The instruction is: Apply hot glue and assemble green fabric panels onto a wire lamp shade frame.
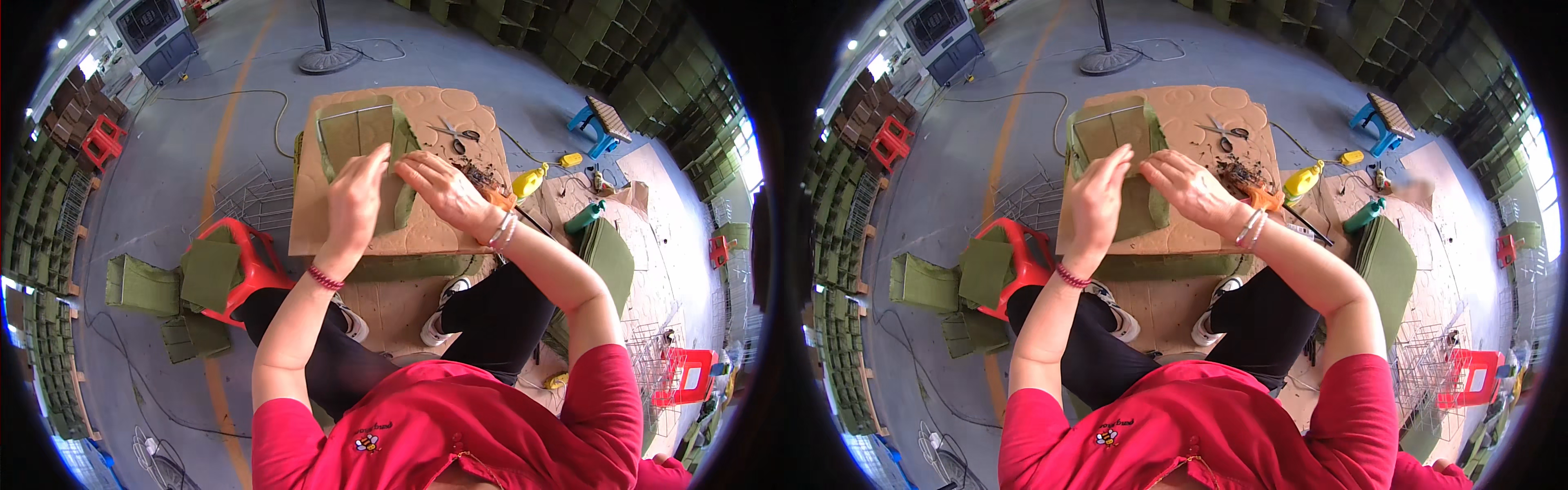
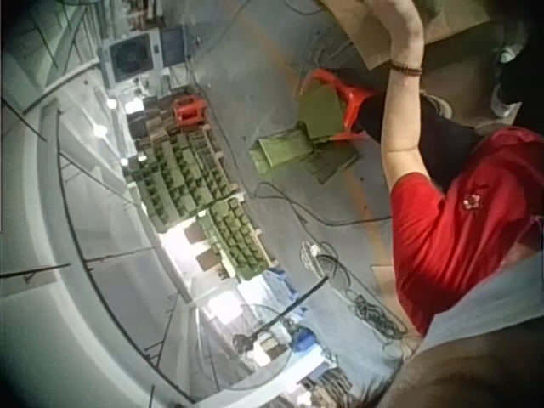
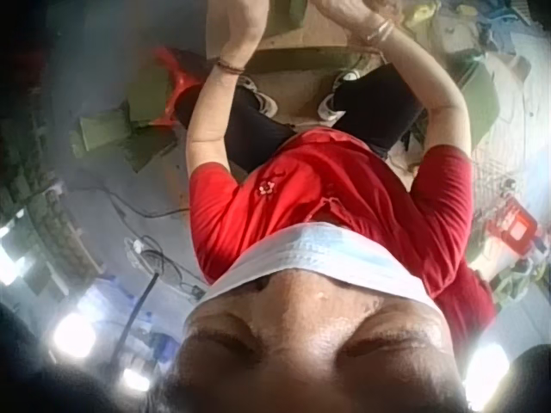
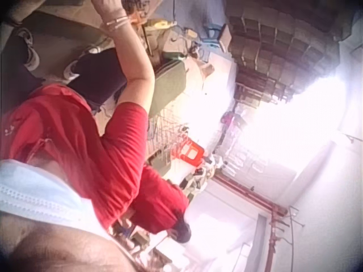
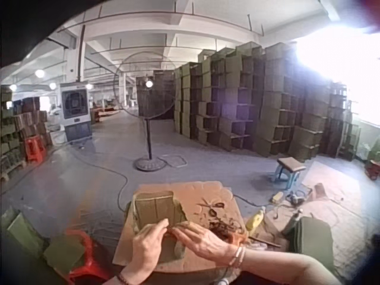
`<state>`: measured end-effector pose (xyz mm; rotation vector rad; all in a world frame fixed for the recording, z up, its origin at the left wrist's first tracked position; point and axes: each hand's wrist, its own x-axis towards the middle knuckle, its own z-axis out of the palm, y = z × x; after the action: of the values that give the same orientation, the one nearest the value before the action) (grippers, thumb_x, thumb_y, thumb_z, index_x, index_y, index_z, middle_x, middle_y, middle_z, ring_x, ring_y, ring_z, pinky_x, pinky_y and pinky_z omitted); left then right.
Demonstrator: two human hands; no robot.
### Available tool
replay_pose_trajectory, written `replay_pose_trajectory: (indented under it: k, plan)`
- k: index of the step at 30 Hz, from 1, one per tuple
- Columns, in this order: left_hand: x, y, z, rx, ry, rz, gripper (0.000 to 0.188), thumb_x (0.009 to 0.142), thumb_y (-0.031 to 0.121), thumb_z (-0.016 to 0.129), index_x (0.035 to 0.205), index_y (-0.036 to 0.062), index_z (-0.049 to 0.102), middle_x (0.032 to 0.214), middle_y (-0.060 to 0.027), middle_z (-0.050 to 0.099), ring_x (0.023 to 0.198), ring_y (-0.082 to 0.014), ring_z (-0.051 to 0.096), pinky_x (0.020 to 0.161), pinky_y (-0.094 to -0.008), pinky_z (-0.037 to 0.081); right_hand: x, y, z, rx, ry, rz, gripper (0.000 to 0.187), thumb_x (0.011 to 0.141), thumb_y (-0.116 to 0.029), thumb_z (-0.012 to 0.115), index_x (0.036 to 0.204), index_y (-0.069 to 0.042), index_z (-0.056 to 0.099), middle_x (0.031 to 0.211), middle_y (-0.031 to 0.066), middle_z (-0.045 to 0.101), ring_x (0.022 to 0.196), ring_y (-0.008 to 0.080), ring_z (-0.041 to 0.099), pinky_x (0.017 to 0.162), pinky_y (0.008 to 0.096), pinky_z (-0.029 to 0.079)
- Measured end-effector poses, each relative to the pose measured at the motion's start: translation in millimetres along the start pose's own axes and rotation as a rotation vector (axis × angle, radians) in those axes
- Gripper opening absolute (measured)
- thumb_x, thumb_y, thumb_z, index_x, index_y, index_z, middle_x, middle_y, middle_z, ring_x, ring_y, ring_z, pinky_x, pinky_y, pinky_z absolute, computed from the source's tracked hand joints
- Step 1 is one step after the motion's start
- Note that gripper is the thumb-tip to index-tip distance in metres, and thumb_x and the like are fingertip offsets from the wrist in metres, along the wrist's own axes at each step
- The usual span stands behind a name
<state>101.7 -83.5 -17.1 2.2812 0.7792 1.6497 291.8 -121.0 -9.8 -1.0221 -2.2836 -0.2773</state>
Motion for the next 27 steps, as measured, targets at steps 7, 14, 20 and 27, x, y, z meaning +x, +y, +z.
replay_pose_trajectory:
  k: [7,14,20,27]
  plan:
    - [-19,-15,-36,0.306,-0.106,0.271,0.041,0.072,-0.007,0.078,0.111,0.003,0.069,0.092,-0.0096,0.071,0.085,-0.0247,0.069,0.071,-0.0345,0.056,6,3,15,0.091,0.088,0.012,0.033,0.073,0.004,0.062,0.106,0.002,0.062,0.107,0.0157,0.065,0.105,0.0327,0.062,0.087,0.0393,0.054]
    - [5,-11,-36,0.16,-0.282,-0.077,0.032,0.08,-0.002,0.075,0.111,0.0032,0.07,0.082,-0.0129,0.072,0.074,-0.0231,0.071,0.066,-0.0328,0.055,21,29,-3,0.175,-0.164,-0.106,0.021,0.078,-0.002,0.058,0.098,0.001,0.058,0.099,0.017,0.067,0.092,0.0355,0.066,0.078,0.0414,0.055]
    - [13,-16,-37,-0.021,-0.341,-0.305,0.024,0.084,0.003,0.072,0.107,0.0,0.07,0.077,-0.0152,0.071,0.065,-0.0277,0.07,0.061,-0.0342,0.054,37,28,-18,0.086,-0.415,-0.115,0.018,0.083,-0.006,0.061,0.1,-0.001,0.06,0.091,0.0137,0.065,0.088,0.032,0.067,0.075,0.039,0.055]
    - [-10,-7,-38,0.294,-0.316,0.118,0.041,0.081,-0.001,0.072,0.121,0.0003,0.062,0.097,-0.0145,0.07,0.09,-0.0278,0.067,0.075,-0.0377,0.053,17,-10,31,0.067,0.135,-0.037,0.02,0.079,-0.01,0.063,0.097,-0.002,0.061,0.092,0.0125,0.065,0.09,0.0296,0.065,0.08,0.0395,0.053]
